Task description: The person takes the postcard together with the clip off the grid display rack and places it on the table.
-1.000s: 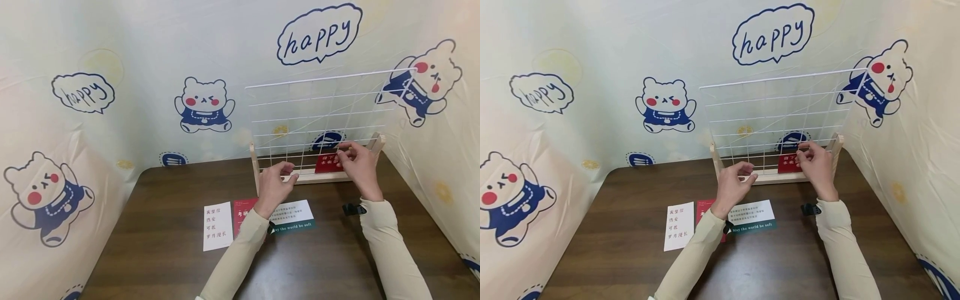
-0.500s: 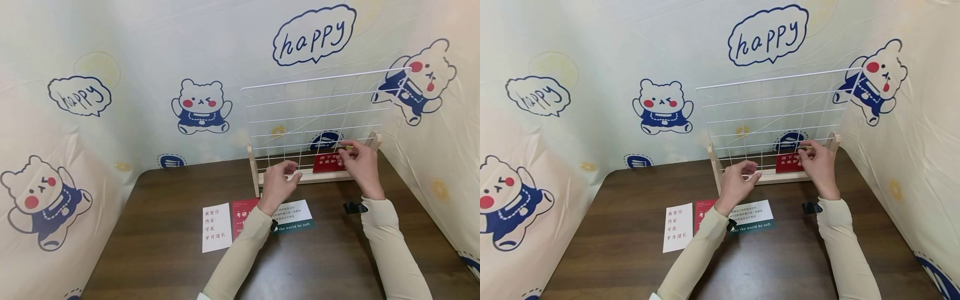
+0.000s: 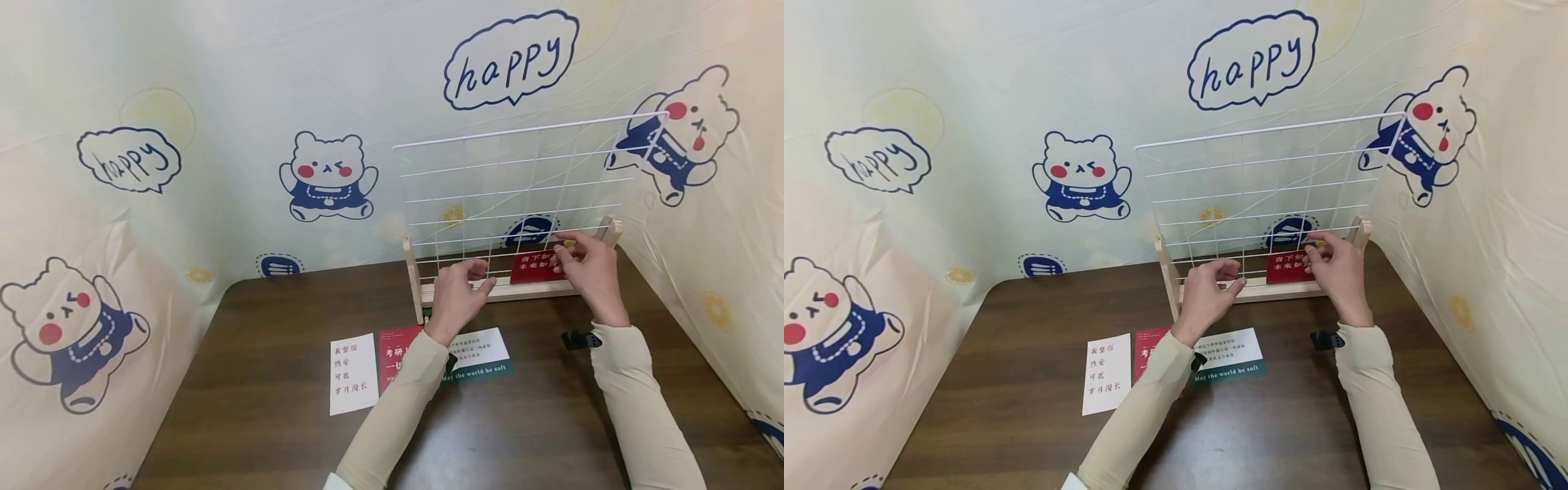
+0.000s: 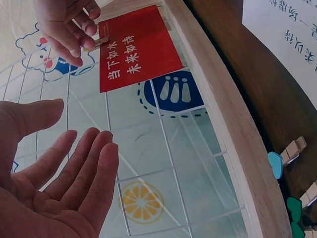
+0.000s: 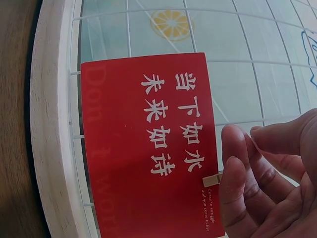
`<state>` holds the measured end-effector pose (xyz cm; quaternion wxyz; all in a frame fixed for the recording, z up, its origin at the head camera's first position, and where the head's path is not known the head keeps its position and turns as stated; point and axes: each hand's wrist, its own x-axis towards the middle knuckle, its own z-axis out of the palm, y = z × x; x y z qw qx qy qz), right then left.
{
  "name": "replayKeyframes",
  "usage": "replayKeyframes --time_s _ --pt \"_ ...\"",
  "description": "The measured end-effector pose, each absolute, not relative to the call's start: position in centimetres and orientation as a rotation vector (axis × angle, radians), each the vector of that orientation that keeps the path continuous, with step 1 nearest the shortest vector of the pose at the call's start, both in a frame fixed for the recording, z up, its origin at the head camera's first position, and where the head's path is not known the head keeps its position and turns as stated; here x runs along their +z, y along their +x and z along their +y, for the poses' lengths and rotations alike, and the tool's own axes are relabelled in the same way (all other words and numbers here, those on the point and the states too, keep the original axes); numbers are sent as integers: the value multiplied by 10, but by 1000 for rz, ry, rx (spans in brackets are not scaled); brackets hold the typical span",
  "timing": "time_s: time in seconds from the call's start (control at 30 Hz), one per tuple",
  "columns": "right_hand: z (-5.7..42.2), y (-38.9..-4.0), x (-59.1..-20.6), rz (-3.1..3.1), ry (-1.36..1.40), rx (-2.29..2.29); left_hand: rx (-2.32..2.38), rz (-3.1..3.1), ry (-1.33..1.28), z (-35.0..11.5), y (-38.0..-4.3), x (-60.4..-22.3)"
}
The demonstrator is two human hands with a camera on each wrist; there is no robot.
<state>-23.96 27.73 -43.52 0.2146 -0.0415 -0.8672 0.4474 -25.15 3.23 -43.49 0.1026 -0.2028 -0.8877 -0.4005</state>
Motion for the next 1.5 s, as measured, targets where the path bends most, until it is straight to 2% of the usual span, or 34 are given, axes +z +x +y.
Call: replayKeyframes --time_s 1.03,1.5 --pt "290 -237 -434 -2428 -157 1309 -1184 -2689 -621 61 -261 -439" --pt "291 -240 -437 -2464 -138 995 -1173 -2748 -607 71 -265 -440"
